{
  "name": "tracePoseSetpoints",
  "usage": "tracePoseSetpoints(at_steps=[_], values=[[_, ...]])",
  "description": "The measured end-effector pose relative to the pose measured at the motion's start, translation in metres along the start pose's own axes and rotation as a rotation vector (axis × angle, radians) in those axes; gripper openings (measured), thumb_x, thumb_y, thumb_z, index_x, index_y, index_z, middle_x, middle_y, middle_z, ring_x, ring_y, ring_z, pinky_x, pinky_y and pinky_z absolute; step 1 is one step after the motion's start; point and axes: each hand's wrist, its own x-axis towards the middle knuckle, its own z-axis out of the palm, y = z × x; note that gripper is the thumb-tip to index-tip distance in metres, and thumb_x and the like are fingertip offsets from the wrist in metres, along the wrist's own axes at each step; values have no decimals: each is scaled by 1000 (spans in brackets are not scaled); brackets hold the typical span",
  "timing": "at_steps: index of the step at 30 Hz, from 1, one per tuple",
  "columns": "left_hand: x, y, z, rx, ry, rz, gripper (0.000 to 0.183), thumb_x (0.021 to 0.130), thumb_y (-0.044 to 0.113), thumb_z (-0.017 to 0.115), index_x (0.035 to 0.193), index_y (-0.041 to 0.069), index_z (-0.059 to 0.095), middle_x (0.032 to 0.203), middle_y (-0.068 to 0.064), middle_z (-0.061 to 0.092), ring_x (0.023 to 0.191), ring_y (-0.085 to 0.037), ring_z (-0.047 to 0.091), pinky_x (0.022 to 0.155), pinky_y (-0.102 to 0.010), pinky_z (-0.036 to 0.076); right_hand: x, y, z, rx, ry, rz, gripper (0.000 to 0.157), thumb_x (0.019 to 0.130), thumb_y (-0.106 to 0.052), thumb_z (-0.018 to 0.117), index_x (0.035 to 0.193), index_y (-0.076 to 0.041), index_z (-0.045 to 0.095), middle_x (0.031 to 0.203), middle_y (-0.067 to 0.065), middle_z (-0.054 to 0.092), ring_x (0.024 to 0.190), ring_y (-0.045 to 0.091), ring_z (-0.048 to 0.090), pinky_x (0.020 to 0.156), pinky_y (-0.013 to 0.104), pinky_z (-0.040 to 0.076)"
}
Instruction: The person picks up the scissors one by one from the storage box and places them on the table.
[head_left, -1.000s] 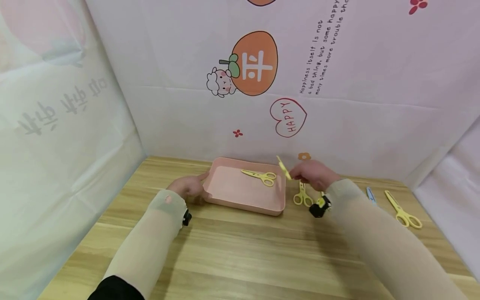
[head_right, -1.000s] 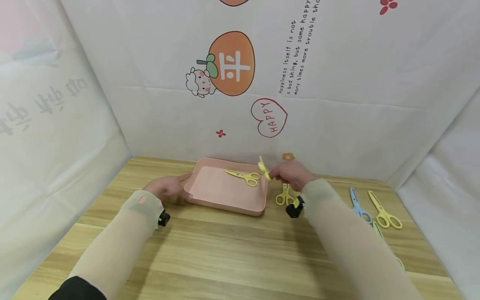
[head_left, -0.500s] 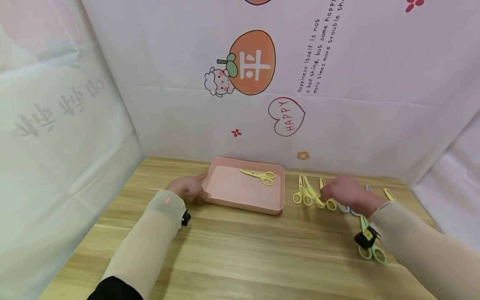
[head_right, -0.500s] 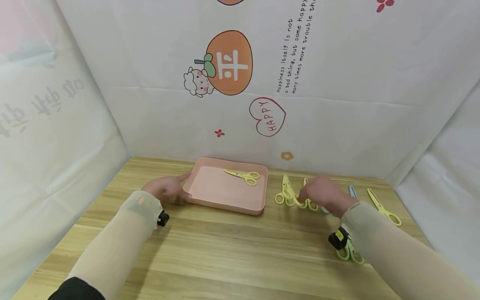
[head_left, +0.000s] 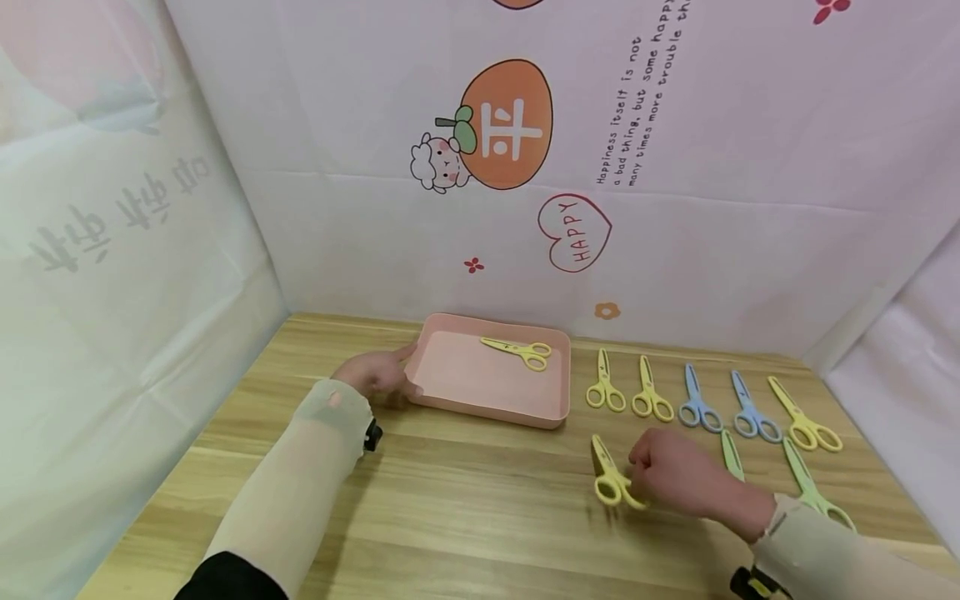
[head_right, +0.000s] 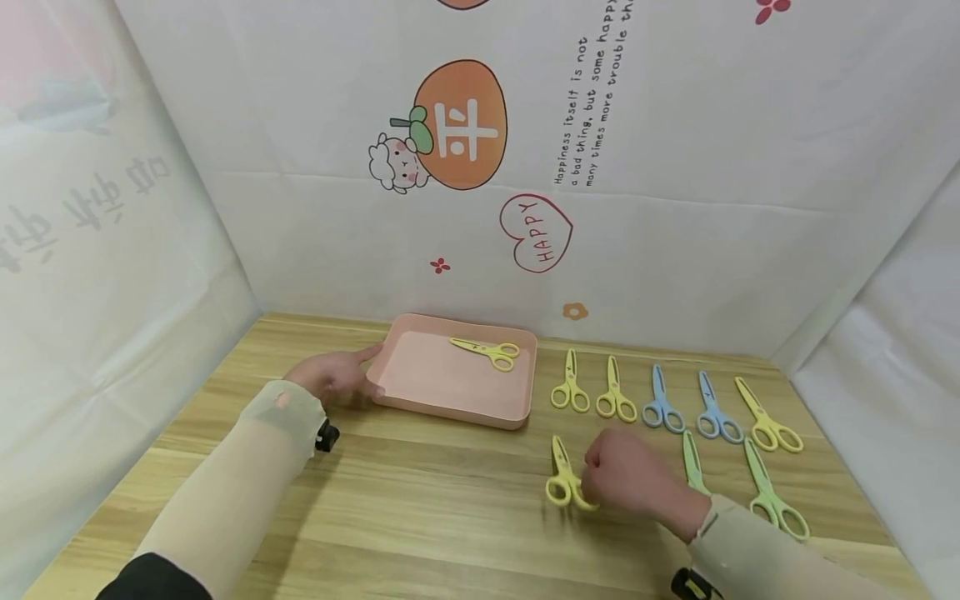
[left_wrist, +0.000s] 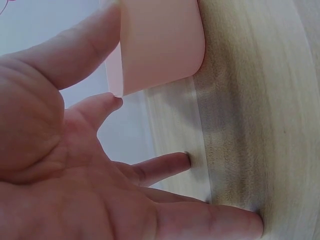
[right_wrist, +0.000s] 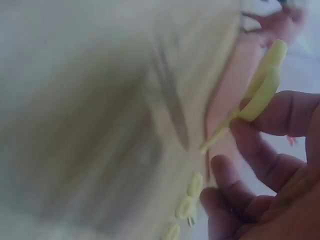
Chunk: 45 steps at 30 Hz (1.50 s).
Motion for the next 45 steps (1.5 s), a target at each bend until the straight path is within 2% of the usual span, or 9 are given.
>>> tracePoseSetpoints(at_steps=[4, 7, 10, 13, 16, 18, 22, 33, 45], values=[[0, 1, -1, 7, -4, 2, 104, 89, 19, 77, 162, 27, 4, 165, -16, 2, 148, -36, 5, 115, -53, 18, -10, 1, 13, -179, 24, -38, 32, 62, -4, 70, 49, -18, 45, 69, -6, 47, 59, 10, 39, 62, 33, 40], [-1, 1, 0, 12, 2, 4, 103, 88, 19, 77, 162, 27, 5, 164, -17, 4, 148, -36, 7, 115, -53, 18, -14, 4, 19, -313, 53, -91, 35, 69, -12, 74, 48, -19, 47, 68, -9, 47, 66, 11, 40, 77, 41, 39], [0, 0, 0, 10, 8, 4, 103, 88, 19, 78, 162, 27, 6, 164, -19, 6, 148, -37, 8, 115, -53, 18, -15, 6, 22, -393, 80, -143, 36, 76, -19, 76, 52, -20, 50, 70, -9, 50, 69, 13, 46, 79, 43, 40], [1, -1, 0, 10, 9, 8, 103, 88, 19, 78, 162, 26, 7, 164, -20, 7, 147, -38, 9, 114, -53, 19, -18, 6, 25, -436, 104, -211, 14, 79, -27, 79, 74, -16, 71, 92, 1, 65, 91, 22, 59, 89, 49, 43], [0, 0, 0, -2, 13, 6, 104, 87, 18, 79, 162, 27, 7, 164, -20, 6, 147, -39, 8, 114, -54, 20, -21, 6, 28, -462, 88, -252, 40, 76, -36, 83, 109, -14, 76, 123, 14, 63, 116, 39, 54, 94, 63, 41], [-2, 0, 1, -5, 18, 9, 105, 87, 17, 79, 162, 27, 6, 164, -18, 5, 147, -39, 7, 114, -55, 19, -24, 6, 29, -470, 54, -231, 54, 75, -40, 83, 121, -13, 73, 133, 18, 57, 124, 46, 48, 93, 69, 38], [-5, 0, 2, 9, 9, 15, 108, 87, 18, 79, 162, 29, 2, 165, -15, 1, 148, -38, 4, 114, -56, 16, -25, 9, 32, -481, 15, -189, 61, 70, -45, 85, 120, -12, 73, 133, 21, 56, 125, 50, 44, 92, 71, 37], [-8, -3, 2, 112, -6, 5, 111, 85, 27, 82, 162, 30, 2, 164, -19, 8, 147, -38, 10, 113, -55, 20, -29, 30, 22, -473, 26, -126, 61, 64, -39, 89, 116, -10, 75, 128, 24, 58, 122, 52, 46, 95, 69, 35], [-16, -8, 2, 103, 21, -29, 112, 82, 29, 84, 161, 33, 6, 163, -20, 10, 146, -41, 10, 113, -58, 20, -27, 49, 10, -529, 72, -86, 60, 64, -41, 90, 114, -12, 75, 123, 26, 60, 116, 50, 49, 83, 70, 42]])
